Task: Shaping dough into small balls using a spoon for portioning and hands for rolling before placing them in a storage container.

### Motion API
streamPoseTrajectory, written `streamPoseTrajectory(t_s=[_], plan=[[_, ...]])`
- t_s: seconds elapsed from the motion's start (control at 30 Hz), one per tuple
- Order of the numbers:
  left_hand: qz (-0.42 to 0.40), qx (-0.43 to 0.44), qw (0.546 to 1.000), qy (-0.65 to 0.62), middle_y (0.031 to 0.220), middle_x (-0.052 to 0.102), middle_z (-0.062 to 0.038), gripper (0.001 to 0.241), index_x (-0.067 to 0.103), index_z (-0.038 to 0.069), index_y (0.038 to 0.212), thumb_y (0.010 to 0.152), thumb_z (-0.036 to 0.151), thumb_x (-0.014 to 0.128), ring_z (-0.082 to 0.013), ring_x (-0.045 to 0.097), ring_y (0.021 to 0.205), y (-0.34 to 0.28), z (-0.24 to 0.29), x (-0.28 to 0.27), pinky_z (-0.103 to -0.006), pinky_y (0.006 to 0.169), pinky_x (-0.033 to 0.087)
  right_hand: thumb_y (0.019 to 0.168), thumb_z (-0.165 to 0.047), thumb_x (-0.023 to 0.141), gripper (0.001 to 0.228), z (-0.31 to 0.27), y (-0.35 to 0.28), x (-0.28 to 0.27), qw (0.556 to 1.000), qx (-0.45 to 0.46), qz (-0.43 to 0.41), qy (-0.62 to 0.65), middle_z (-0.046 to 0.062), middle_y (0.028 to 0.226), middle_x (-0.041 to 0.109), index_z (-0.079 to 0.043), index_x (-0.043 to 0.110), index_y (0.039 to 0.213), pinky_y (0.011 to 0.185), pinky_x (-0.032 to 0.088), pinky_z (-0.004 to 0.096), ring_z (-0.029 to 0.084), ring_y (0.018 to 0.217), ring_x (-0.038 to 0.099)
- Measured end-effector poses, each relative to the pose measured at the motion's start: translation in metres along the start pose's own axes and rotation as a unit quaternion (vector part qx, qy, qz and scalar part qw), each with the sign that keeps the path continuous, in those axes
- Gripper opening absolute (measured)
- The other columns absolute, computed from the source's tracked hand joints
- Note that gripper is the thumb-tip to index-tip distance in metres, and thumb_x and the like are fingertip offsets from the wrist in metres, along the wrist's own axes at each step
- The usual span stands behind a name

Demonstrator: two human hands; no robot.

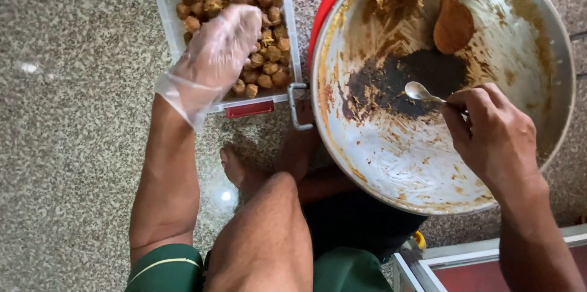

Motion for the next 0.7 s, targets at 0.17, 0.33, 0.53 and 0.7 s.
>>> streamPoseTrajectory(t_s=[0.17,0.33,0.53,0.7], plan=[[0.094,0.028,0.991,0.089,0.115,0.065,-0.031,0.050,0.047,-0.007,0.134,0.109,0.035,0.036,-0.0375,0.072,0.097,-0.007,-0.001,-0.025,-0.0397,0.074,0.064,0.106,-0.010,0.075,0.009,-0.009,0.025,0.010,0.999,-0.040,-0.002,0.009,0.010,0.105,0.072,-0.002,0.073,0.109,0.062,0.055,0.035,0.022,0.072,0.066],[0.147,0.138,0.979,0.025,0.074,0.055,-0.003,0.030,0.055,-0.005,0.128,0.114,0.017,0.042,-0.0119,0.047,0.056,-0.007,0.048,-0.009,-0.0265,0.048,0.039,0.108,-0.012,0.068,0.014,-0.001,0.057,0.032,1.000,-0.017,-0.001,0.026,0.014,0.107,0.071,0.000,0.076,0.111,0.061,0.055,0.039,0.026,0.071,0.065],[0.127,0.141,0.948,-0.257,0.112,0.064,-0.007,0.022,0.055,0.008,0.125,0.109,0.020,0.047,-0.0148,0.063,0.099,-0.005,0.039,0.070,-0.0274,0.088,0.061,0.110,-0.005,0.066,0.013,0.021,0.096,0.076,1.000,0.021,0.019,0.004,0.019,0.095,0.067,0.007,0.062,0.110,0.056,0.058,0.038,0.028,0.062,0.065],[0.175,0.194,0.943,-0.206,0.123,0.060,-0.007,0.038,0.048,0.010,0.134,0.111,0.040,0.041,-0.0181,0.060,0.107,-0.019,0.039,0.091,-0.0350,0.097,0.057,0.093,0.015,0.059,0.020,0.012,0.127,0.094,0.998,0.020,0.059,-0.012,0.020,0.085,0.065,0.013,0.064,0.112,0.040,0.056,0.029,0.023,0.053,0.061]])
Point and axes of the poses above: each hand's wrist, its own y-axis towards the middle knuckle, its own x-axis out of the palm, z = x × y, the point moved 10 cm from there along y, towards the middle knuckle
